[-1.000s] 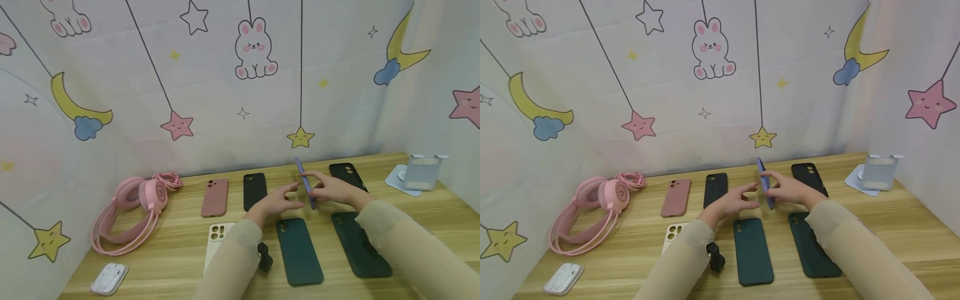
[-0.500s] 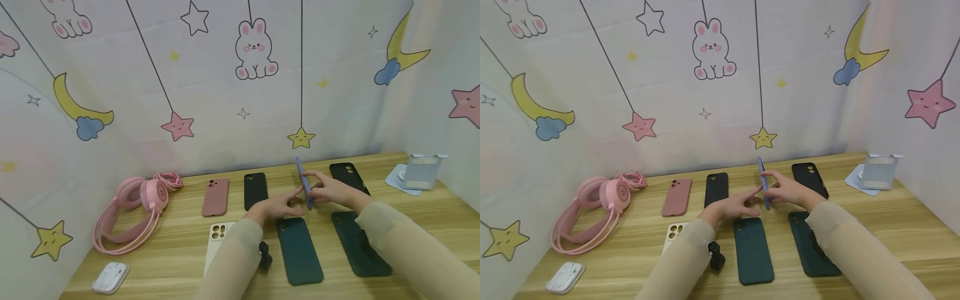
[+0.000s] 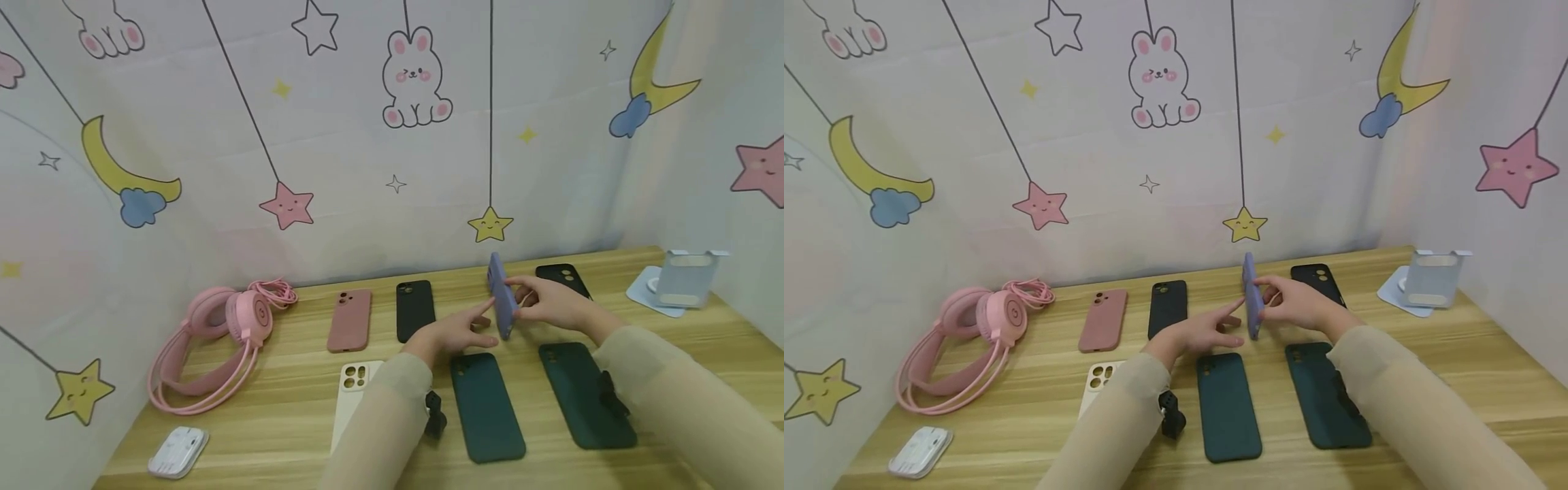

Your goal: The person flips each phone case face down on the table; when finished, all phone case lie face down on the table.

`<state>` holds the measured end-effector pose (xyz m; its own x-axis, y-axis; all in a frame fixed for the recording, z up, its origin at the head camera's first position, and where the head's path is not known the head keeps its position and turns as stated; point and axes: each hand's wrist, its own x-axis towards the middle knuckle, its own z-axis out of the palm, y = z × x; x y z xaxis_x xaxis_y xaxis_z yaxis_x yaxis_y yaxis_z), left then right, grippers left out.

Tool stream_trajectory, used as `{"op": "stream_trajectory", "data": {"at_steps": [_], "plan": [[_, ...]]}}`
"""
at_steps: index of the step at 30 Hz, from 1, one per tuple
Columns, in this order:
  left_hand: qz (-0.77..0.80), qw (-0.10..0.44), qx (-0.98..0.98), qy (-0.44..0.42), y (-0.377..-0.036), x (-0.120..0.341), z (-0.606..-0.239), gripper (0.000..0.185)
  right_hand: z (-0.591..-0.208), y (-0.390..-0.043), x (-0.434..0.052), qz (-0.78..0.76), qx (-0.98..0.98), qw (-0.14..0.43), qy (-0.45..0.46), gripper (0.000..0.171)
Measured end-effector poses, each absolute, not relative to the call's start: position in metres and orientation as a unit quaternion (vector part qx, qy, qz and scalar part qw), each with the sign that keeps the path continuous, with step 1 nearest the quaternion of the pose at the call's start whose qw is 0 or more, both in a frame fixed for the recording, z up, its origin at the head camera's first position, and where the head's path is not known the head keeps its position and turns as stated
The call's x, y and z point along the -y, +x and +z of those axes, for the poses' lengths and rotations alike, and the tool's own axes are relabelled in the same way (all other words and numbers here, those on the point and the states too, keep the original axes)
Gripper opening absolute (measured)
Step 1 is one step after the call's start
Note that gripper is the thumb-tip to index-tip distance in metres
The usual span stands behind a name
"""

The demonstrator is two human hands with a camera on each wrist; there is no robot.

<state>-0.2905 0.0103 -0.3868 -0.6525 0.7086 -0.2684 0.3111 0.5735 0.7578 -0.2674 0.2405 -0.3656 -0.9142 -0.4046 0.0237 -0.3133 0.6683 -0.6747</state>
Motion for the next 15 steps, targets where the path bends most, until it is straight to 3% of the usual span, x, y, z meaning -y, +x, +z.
{"op": "stream_trajectory", "data": {"at_steps": [15], "plan": [[0.334,0.29,-0.847,0.295,-0.292,-0.0121,-0.3902,0.08,-0.3643,-0.2676,-0.2448,-0.338,-0.918,0.081,-0.192,0.065]]}}
